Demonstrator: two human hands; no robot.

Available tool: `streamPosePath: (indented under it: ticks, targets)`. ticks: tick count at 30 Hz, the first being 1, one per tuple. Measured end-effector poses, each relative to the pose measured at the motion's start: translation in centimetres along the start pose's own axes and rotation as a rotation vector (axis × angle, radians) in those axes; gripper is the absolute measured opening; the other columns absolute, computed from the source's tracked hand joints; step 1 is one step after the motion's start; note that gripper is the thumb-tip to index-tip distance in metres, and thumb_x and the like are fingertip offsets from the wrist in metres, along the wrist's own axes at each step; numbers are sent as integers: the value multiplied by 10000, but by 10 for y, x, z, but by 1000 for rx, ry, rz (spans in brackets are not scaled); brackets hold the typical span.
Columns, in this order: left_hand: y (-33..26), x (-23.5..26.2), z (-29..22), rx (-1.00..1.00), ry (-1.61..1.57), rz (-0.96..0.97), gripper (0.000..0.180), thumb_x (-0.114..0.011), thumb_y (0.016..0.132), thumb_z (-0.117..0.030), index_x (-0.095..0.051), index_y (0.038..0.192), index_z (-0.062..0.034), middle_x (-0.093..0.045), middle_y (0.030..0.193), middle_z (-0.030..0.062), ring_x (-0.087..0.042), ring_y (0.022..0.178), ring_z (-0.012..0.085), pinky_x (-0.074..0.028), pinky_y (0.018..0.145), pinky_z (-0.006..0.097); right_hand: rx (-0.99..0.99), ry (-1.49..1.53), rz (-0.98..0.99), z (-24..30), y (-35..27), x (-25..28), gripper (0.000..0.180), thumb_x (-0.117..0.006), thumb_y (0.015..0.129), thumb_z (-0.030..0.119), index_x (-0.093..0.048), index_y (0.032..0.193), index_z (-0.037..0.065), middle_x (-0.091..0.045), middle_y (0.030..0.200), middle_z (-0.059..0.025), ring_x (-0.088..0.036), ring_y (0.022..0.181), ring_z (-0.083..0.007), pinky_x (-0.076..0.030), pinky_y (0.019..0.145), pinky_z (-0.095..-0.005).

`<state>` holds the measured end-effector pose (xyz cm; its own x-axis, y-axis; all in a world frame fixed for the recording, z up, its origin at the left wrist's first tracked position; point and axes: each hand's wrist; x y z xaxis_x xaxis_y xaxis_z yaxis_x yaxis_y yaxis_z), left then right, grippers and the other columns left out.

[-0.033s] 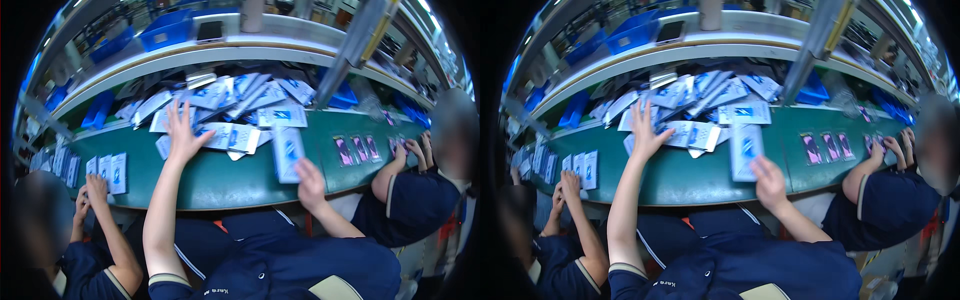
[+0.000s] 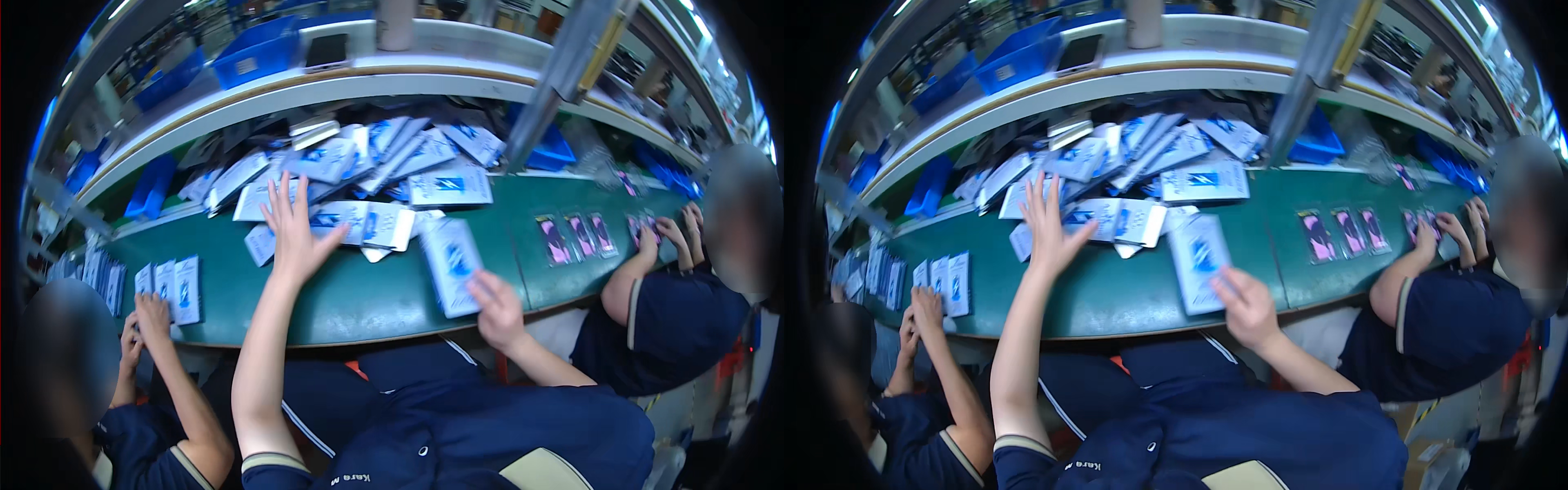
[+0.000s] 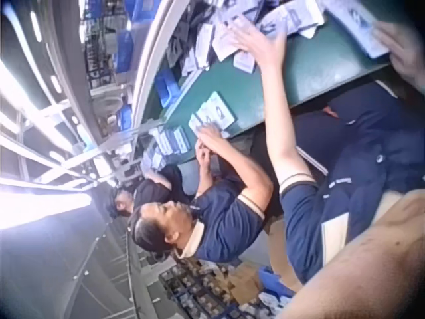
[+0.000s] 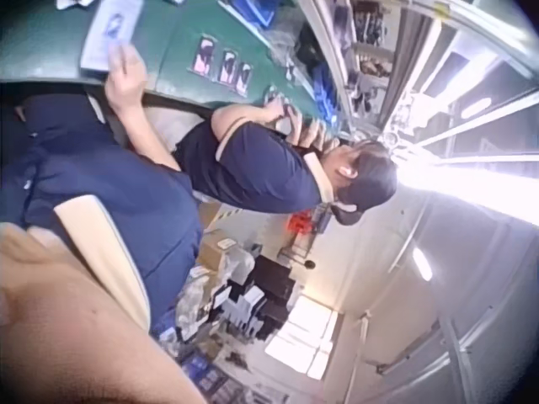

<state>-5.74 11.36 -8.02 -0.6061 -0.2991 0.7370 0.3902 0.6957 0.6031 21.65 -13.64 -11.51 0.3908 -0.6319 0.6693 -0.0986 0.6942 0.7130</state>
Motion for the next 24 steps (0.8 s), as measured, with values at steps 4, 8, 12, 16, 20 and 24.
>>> streamPosePath:
  ticks: [4,8,12,16,20,24]
  targets:
    - [-67,22,-104,-543,-189,570,884,-756,693,-572,-471,1424,-165,-299,1554,192,-265,1434,422,-201,1134,613,129,159,218,-1,-24,14,435,-622,683,-45,-655,1112,21,-632,1196,-171,-658,1029,-346,-535,879,-439]
    - [-114,4,-143,-783,-18,433,637,-753,768,-313,-535,1337,-129,-518,1383,130,-479,1295,333,-372,1078,501,-196,-298,9,-65,-8,34,387,-633,768,21,-626,1151,-29,-631,1199,-210,-598,1141,-387,-454,1008,-477]
    - [-98,34,-139,-520,-161,427,311,-634,848,-209,-655,1137,-97,-667,1010,93,-651,937,254,-492,881,422,-496,-597,-13,-111,-17,22,354,-630,867,89,-618,1195,-43,-617,1240,-221,-555,1180,-381,-408,1032,-476]
    - [-69,65,-110,-12,-153,695,437,-741,807,-269,-638,1160,-34,-650,980,127,-645,886,288,-514,740,362,-518,-343,98,-67,-9,21,329,-666,868,134,-663,1173,11,-577,1303,-211,-522,1204,-386,-393,1027,-471]
    - [-87,51,-89,-169,-201,453,727,-801,716,-399,-579,1277,7,-578,1176,166,-550,1103,336,-440,948,442,-505,-95,172,-13,7,7,290,-780,685,156,-682,949,91,-604,1233,-142,-515,1182,-370,-394,985,-451]
    - [-95,42,-84,-84,-245,507,844,-857,588,-401,-566,1273,-2,-545,1196,140,-513,1139,315,-410,970,418,-399,346,350,-18,23,-5,327,-815,586,170,-600,821,96,-614,1222,-98,-529,1164,-331,-334,1041,-505]
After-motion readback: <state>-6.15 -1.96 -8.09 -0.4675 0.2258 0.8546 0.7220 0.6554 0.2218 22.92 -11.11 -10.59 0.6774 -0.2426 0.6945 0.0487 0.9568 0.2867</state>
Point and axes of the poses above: each hand's wrist, its own y-axis towards the middle knuckle, its own x-axis out of the back of the hand, z = x × y
